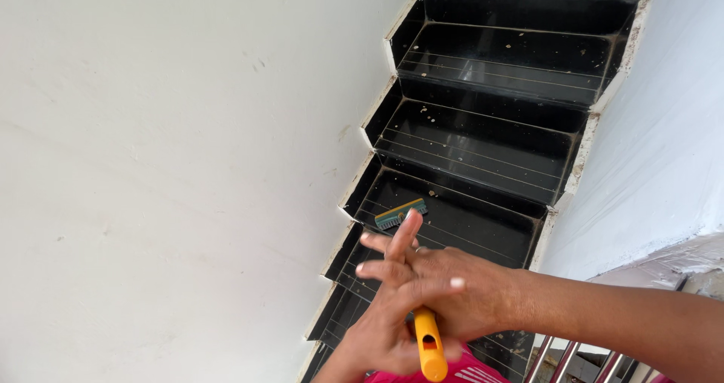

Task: The person uses a brush with a long handle to scrub black tiled stairs.

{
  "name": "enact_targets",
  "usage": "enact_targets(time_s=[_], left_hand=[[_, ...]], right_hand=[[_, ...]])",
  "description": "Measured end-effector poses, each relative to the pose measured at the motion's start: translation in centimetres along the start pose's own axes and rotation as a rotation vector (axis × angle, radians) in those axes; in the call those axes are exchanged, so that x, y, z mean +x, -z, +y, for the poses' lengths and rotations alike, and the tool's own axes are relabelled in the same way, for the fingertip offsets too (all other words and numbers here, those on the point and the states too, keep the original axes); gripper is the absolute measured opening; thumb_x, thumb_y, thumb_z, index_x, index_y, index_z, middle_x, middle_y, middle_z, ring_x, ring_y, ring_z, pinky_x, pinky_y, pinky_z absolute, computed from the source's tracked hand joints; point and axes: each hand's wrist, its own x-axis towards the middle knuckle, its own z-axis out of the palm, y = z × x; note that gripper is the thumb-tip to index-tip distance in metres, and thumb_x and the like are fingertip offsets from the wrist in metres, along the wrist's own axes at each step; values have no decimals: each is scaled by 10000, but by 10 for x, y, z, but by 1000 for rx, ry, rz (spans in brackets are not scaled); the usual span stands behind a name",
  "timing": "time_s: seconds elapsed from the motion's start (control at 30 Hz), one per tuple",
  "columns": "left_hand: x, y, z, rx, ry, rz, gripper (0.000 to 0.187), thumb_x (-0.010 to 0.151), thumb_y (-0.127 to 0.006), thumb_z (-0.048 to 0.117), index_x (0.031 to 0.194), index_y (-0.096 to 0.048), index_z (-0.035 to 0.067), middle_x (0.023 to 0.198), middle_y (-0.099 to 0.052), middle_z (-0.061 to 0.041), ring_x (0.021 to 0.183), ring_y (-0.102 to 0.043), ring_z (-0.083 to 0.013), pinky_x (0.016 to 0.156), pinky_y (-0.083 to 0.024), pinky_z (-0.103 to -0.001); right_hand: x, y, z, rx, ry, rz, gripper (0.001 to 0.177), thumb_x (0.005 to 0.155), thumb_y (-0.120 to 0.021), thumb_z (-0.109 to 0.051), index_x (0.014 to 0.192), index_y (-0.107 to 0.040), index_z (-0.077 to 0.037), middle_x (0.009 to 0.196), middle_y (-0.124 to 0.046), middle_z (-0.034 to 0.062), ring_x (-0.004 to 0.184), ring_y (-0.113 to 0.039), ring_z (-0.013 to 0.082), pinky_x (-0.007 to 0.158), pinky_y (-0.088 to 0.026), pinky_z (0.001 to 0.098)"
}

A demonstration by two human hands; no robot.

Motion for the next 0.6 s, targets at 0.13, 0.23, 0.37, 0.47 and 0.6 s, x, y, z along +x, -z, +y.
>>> enact_targets(time_s=[0.13, 0.23, 0.37, 0.47, 0.6], left_hand=[[-11, 21, 37, -166, 196, -176, 429, 965, -689, 568, 1248, -713, 246, 1754, -76, -279, 1645, -19, -462, 1293, -215, -642], [-1, 32, 42, -207, 230, -278, 467, 974, -598, 606, 1232, -710, 232, 1694, -220, -297, 1621, -64, -424, 1241, -186, -652], [-10, 27, 38, -171, 186, -301, 400, 1043, -571, 469, 1192, -720, 129, 1058, -723, -207, 1453, -572, -355, 1269, 53, -700], [-12, 18, 16, -185, 164, -303, 393, 1029, -585, 458, 1182, -723, 123, 1096, -704, -207, 1463, -536, -364, 1267, 47, -694], [-17, 13, 9, -212, 134, -337, 381, 1001, -613, 436, 1163, -727, 110, 1173, -666, -206, 1483, -463, -380, 1263, 35, -681]], right_hand=[[-7, 4, -12, 141, 170, -98, 1068, 797, -835, -468, 1630, -200, -259, 1682, -256, 270, 1448, -498, 437, 1113, -440, 581], [-5, 5, -16, 179, 212, -122, 1129, 741, -832, -561, 1616, -173, -285, 1632, -355, 293, 1339, -590, 399, 1098, -487, 549], [-7, -4, -14, 38, 267, -48, 823, 886, -693, -579, 1536, -376, -186, 1196, -690, 157, 1176, -654, 376, 931, -546, 518], [-10, -11, -13, -40, 143, -139, 554, 962, -625, -619, 1276, -557, -168, 1013, -670, 134, 859, -729, 243, 732, -577, 415], [-15, -14, -13, -180, 281, -137, 415, 1017, -605, -509, 1256, -651, -173, 786, -572, 99, 660, -669, 196, 526, -491, 379]])
